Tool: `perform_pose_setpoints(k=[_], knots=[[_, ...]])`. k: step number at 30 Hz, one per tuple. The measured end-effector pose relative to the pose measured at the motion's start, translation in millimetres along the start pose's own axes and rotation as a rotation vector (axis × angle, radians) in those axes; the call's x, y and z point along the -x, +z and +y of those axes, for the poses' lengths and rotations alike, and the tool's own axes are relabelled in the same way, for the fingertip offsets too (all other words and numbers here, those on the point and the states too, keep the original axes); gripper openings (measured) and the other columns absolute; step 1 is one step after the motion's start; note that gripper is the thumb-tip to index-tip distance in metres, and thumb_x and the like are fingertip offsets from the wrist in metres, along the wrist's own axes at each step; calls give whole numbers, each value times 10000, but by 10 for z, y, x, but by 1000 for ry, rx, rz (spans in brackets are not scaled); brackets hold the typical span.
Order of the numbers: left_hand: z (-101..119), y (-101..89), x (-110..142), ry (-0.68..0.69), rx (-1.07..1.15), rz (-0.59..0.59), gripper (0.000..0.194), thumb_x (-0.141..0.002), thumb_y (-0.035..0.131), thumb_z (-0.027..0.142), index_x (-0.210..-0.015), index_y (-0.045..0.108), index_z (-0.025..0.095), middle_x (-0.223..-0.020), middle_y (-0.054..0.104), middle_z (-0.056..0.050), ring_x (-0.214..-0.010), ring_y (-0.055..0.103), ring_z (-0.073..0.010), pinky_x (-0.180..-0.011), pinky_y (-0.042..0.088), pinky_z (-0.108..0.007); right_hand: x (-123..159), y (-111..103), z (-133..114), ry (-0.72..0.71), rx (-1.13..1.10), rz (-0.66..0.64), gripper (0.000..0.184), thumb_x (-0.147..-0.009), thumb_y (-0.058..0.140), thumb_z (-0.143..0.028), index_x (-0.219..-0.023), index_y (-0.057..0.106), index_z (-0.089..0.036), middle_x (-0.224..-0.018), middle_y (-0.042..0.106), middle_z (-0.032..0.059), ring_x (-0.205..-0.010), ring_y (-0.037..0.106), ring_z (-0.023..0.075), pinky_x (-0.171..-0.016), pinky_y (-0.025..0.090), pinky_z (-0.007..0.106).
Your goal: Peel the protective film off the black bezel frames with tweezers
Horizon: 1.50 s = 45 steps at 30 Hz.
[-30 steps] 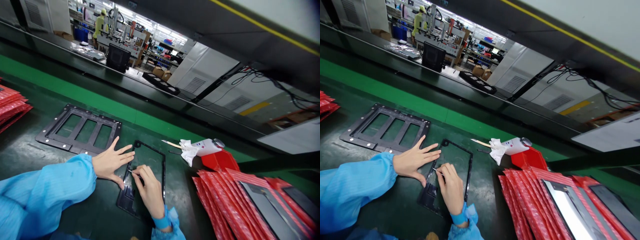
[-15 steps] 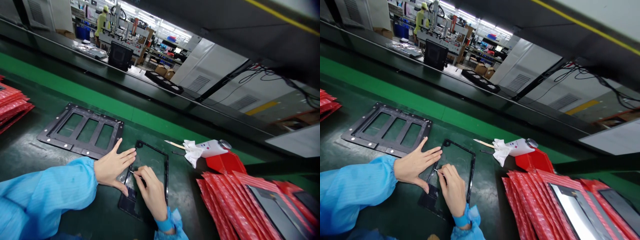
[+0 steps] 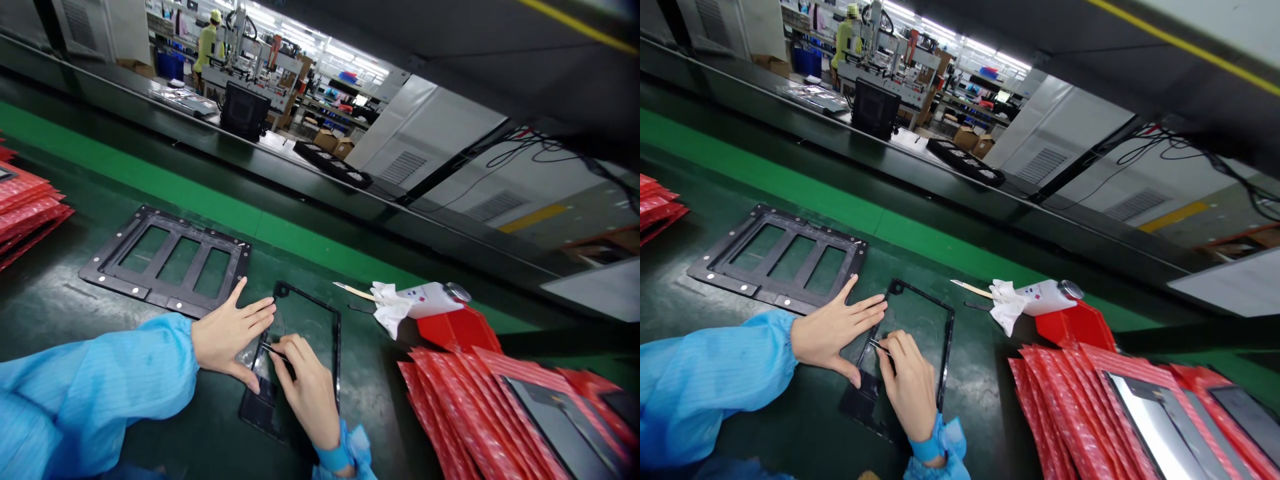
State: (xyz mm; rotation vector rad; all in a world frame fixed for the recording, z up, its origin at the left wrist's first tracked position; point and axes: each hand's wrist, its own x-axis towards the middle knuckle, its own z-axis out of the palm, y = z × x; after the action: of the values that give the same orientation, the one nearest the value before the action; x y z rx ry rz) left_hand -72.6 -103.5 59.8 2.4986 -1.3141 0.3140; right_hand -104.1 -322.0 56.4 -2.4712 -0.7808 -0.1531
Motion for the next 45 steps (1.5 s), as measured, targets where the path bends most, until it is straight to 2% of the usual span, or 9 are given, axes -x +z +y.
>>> perform_pose_setpoints(k=[4, 15, 23, 30, 37, 41, 45], knots=[[0, -3, 1, 6, -1, 3, 873, -858, 356, 710, -1406, 359, 30, -1441, 410, -217, -1419, 238, -327, -1112, -113, -633, -6, 1, -15, -12, 6, -7, 181, -1000, 404, -269, -898, 547, -224, -912, 588, 54, -860, 587, 200, -708, 478, 308], [-7, 17, 11, 4, 18, 13, 866, -834, 426, 699, -1406, 371, 50, -1438, 413, -220, -1396, 285, -353, -1118, -59, -643, 16, 107, -30, 20, 34, 68, 185, -1004, 397, -244, -877, 530, -221, -870, 575, 46, -822, 584, 188, -705, 462, 289], [-41, 19, 27, 16, 59, 1, 843, -854, 401, 679, -1417, 351, 53, -1450, 393, -221, -1392, 304, -332, -1097, -140, -642, 33, 187, -71, 55, 29, 117, 200, -1010, 389, -281, -875, 524, -222, -863, 580, 45, -820, 586, 191, -699, 447, 288], [-34, 17, 49, 13, 75, 0, 917, -803, 403, 757, -1408, 383, 68, -1452, 392, -215, -1388, 302, -349, -1112, -107, -635, -32, 125, 101, 241, 51, 241, 231, -1006, 412, -316, -843, 538, -211, -814, 594, 26, -763, 604, 179, -651, 437, 271], [-39, 45, 57, 1, 90, -9, 979, -777, 371, 801, -1420, 354, 63, -1463, 375, -215, -1410, 250, -350, -1098, -124, -648, -33, 123, 80, 136, -152, 118, 105, -983, 490, -294, -951, 553, -215, -942, 583, 28, -875, 587, 169, -760, 450, 269], [-42, 53, 57, -38, 131, -2, 857, -847, 405, 706, -1427, 330, 81, -1464, 388, -191, -1428, 216, -322, -1113, -110, -632, -26, 115, 58, 139, -163, 128, 73, -974, 511, -274, -980, 560, -221, -983, 568, 30, -878, 584, 165, -766, 455, 269], [-28, 66, 27, -188, 214, 58, 662, -901, 457, 580, -1382, 393, 130, -1476, 390, -145, -1444, 187, -267, -1165, 19, -573, -20, 105, 47, 135, -157, 166, 74, -969, 521, -270, -996, 571, -223, -1007, 555, 38, -874, 585, 169, -737, 466, 269]])
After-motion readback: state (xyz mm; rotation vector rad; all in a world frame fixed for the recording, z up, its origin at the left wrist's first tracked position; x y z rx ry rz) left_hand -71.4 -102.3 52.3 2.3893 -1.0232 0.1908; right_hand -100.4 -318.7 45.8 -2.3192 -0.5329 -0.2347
